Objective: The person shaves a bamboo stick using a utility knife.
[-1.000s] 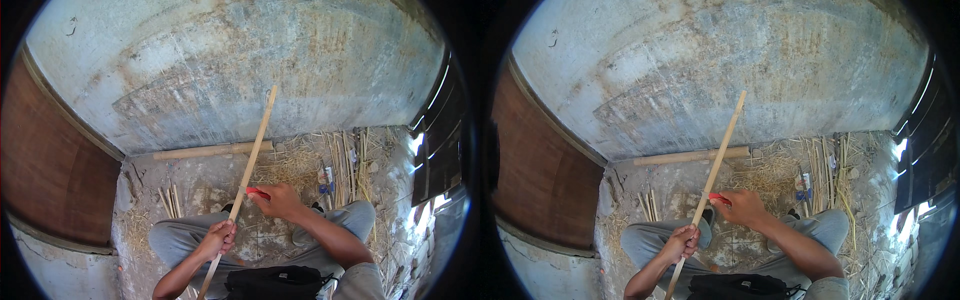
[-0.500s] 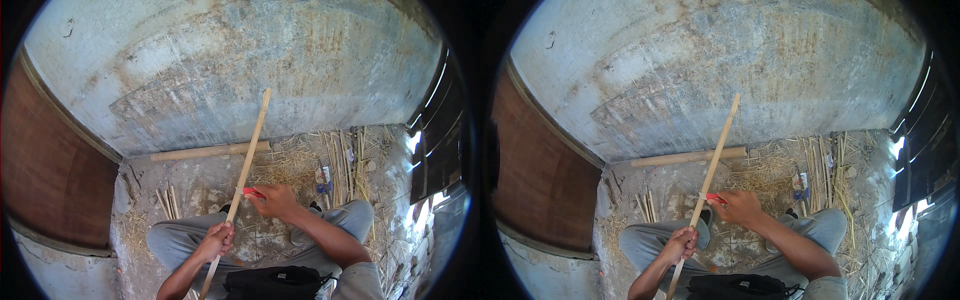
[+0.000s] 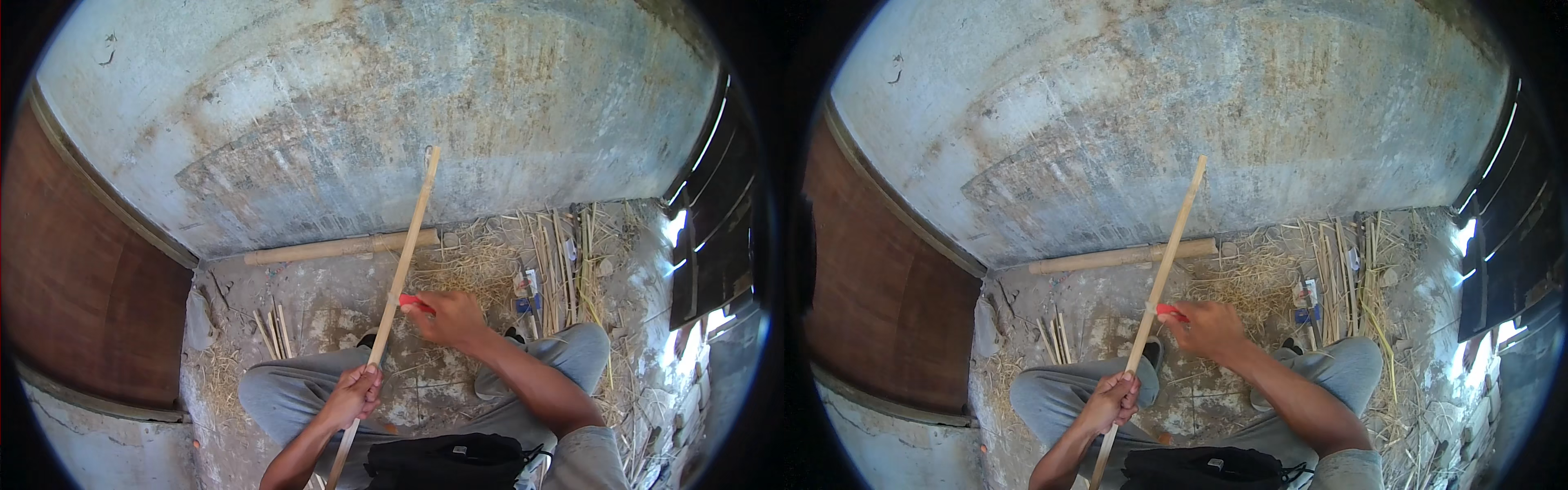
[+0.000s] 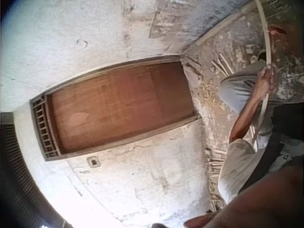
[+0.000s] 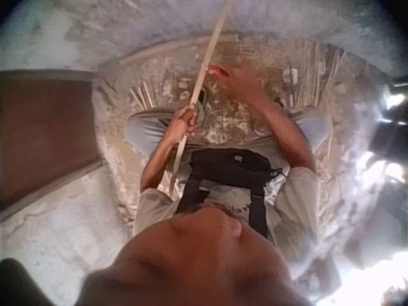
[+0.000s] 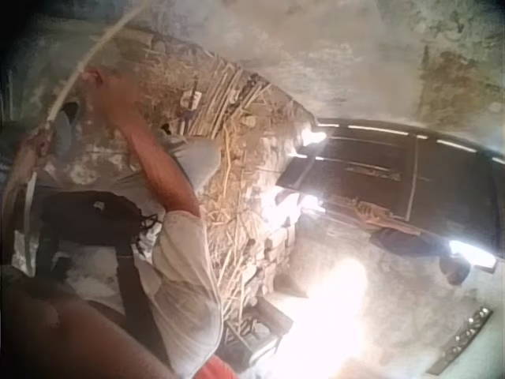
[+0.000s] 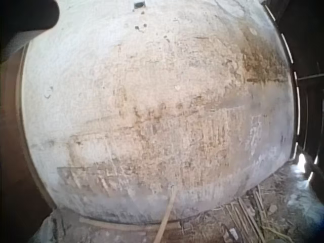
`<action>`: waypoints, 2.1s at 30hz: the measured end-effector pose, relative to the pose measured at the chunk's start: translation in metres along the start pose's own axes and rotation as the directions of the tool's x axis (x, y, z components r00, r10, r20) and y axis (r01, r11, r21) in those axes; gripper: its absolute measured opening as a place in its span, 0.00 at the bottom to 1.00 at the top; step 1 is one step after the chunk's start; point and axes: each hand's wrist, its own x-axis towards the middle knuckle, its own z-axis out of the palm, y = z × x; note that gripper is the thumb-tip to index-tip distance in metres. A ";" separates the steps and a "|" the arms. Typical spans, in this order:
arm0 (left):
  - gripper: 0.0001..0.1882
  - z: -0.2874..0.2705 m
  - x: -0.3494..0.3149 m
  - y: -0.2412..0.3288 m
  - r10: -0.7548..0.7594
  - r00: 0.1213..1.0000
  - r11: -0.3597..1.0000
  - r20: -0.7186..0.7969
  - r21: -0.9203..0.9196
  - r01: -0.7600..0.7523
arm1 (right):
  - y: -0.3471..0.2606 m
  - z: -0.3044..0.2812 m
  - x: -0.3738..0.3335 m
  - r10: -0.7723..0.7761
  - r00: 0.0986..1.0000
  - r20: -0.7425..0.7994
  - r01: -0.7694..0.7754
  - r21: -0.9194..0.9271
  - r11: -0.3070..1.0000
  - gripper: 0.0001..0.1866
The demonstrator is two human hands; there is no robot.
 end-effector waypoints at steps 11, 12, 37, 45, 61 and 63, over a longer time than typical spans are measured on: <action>0.18 -0.004 -0.009 -0.007 0.006 1.000 1.000 -0.009 0.004 -0.006 | 0.009 0.004 -0.001 -0.052 0.997 -0.058 0.050 -0.035 0.998 0.18; 0.18 -0.005 -0.010 -0.008 0.009 0.999 1.000 -0.033 0.023 -0.008 | 0.009 0.004 -0.001 -0.061 0.996 -0.066 0.060 -0.012 0.998 0.18; 0.19 -0.009 -0.043 -0.033 0.037 0.997 0.989 -0.066 0.148 -0.027 | 0.038 -0.011 0.021 0.098 0.992 -0.083 -0.100 -0.025 0.995 0.16; 0.17 -0.023 -0.084 -0.052 -0.084 0.996 0.982 -0.026 0.167 0.087 | 0.043 -0.051 0.038 0.481 0.867 -0.126 -0.467 0.126 0.875 0.22; 0.16 -0.011 -0.053 -0.043 -0.042 0.996 0.996 -0.084 0.072 0.048 | 0.003 -0.009 0.005 0.152 0.971 0.185 -0.180 0.141 0.974 0.20; 0.16 -0.007 -0.049 -0.042 -0.010 0.994 0.995 -0.105 0.094 0.020 | -0.003 -0.003 -0.002 0.040 0.982 0.187 -0.075 0.186 0.980 0.20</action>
